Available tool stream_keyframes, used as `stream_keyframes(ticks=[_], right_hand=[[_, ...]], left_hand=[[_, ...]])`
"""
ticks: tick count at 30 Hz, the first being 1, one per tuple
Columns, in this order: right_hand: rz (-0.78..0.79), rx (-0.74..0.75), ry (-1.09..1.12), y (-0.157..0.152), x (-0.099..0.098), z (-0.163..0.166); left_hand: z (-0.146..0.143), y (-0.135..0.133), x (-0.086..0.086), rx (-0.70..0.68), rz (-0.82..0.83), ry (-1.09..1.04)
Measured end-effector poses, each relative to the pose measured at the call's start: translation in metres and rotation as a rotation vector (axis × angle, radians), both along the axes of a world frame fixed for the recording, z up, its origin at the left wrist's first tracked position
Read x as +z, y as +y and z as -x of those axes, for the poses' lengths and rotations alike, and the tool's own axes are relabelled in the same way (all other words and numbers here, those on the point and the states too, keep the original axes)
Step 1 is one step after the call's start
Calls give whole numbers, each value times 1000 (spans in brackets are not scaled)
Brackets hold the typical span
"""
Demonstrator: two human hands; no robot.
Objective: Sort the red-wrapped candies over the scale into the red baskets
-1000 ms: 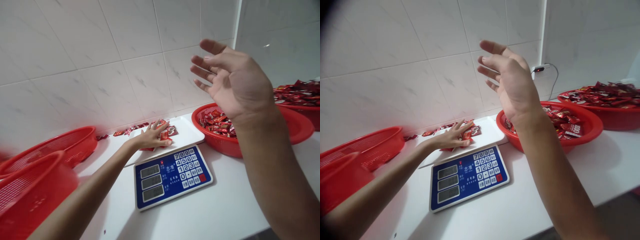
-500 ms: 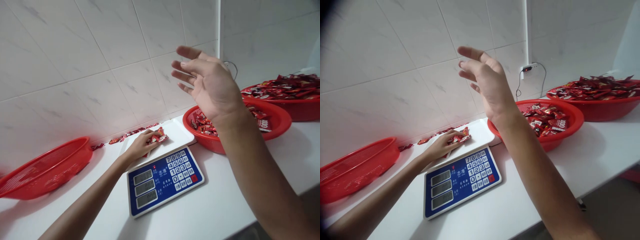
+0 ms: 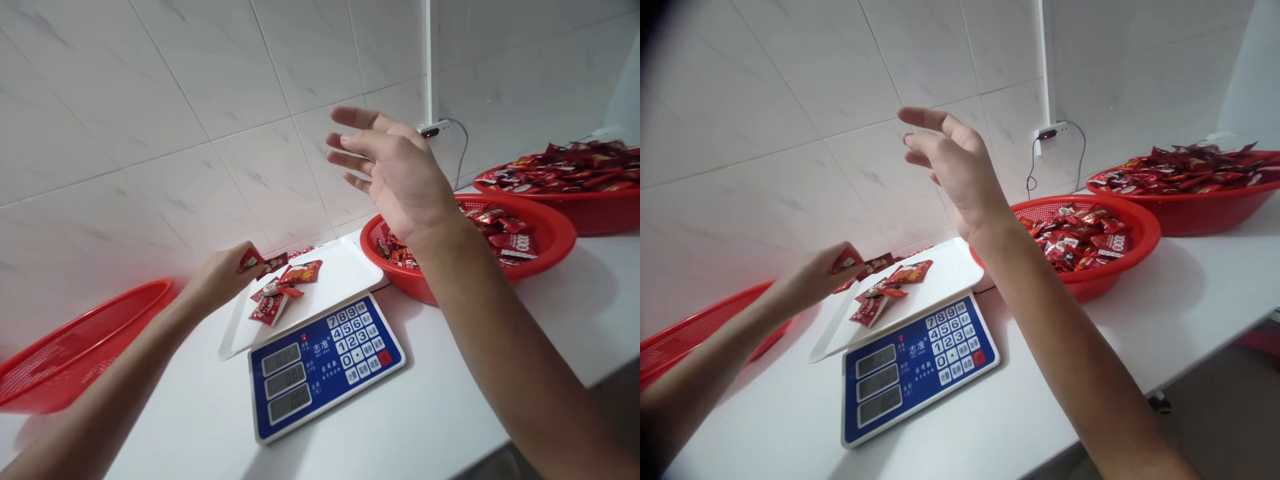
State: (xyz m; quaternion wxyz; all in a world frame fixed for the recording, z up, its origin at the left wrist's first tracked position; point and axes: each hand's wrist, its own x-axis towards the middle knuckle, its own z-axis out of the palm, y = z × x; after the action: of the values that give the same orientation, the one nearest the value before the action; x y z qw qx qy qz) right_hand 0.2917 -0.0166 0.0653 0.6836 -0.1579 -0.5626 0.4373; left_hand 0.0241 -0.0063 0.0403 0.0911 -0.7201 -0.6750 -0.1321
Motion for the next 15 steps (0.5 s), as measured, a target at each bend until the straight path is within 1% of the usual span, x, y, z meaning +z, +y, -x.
stream_keyframes(ticks=[1, 3, 5, 7, 9, 11, 13, 14, 15], right_hand=[[-2, 3, 0, 0, 0, 0], [9, 7, -9, 1, -1, 1], [29, 0, -19, 1, 0, 2], [39, -13, -26, 2, 0, 2], [34, -22, -33, 3, 0, 2], [25, -32, -45, 5, 0, 1], [27, -46, -62, 5, 0, -1], [31, -51, -70, 5, 1, -2], [32, -55, -77, 5, 1, -2]], left_hand=[[3, -3, -2, 11, -6, 47], [8, -8, -11, 5, 0, 104], [11, -10, -22, -36, 70, 82], [12, -9, -28, -74, 145, 0], [11, -9, -25, -74, 128, -87], [10, -11, -15, -52, 38, -132], [8, -14, -4, -12, -22, -127], [8, -17, -1, 20, -11, -108], [9, -19, 1, 62, 34, -81]])
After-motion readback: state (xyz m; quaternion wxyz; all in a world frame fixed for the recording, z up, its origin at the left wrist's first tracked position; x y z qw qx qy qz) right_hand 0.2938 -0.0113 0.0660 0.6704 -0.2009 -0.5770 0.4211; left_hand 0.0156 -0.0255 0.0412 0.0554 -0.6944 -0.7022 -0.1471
